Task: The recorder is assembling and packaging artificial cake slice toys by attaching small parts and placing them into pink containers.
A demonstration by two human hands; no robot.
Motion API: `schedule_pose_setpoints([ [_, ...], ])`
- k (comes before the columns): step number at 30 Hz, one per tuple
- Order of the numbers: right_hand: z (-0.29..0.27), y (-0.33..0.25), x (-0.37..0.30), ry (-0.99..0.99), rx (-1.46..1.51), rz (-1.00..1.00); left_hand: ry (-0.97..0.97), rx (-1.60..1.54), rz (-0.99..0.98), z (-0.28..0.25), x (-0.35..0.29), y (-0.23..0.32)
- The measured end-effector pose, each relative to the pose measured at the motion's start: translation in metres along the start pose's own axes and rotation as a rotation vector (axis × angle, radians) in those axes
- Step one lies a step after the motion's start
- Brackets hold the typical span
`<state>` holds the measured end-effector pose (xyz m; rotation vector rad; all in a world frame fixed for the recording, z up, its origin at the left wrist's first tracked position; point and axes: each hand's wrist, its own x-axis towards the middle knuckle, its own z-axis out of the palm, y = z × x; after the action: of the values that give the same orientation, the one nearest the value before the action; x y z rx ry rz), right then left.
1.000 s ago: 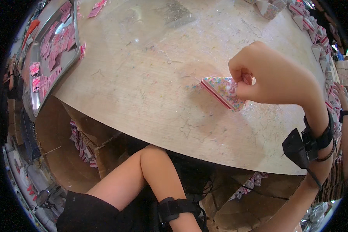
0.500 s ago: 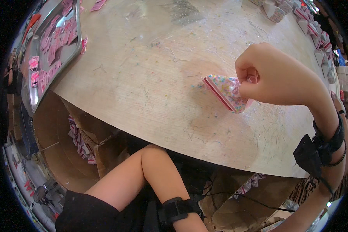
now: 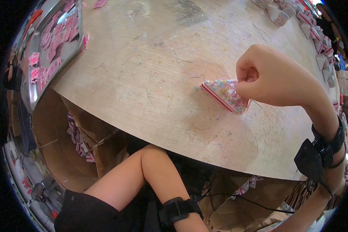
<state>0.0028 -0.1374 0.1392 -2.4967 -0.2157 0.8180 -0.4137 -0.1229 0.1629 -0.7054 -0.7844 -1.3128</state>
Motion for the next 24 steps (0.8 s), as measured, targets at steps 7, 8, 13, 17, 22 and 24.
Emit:
schedule_pose_setpoints([
  [7, 0.011, 0.002, 0.003, -0.042, -0.075, 0.285, -0.133, -0.224, -0.047, 0.064, -0.063, 0.193],
  [8, 0.011, 0.0, 0.003, -0.052, -0.108, 0.293, -0.134, -0.235, -0.059, 0.066, -0.069, 0.208],
  [13, 0.036, -0.001, -0.011, 0.305, -0.399, -0.095, -0.148, -0.301, -0.118, 0.075, -0.083, 0.261],
  [17, 0.047, -0.005, -0.027, 0.369, -0.576, -0.162, 0.33, 0.549, -0.05, 0.066, -0.108, 0.319],
  [22, 0.056, -0.001, -0.025, 0.404, -0.793, -0.398, 1.055, 1.342, -0.172, 0.06, -0.157, 0.374],
  [24, 0.063, -0.002, -0.025, 0.49, -0.827, -0.464, 1.237, 1.913, -0.07, 0.052, -0.182, 0.394],
])
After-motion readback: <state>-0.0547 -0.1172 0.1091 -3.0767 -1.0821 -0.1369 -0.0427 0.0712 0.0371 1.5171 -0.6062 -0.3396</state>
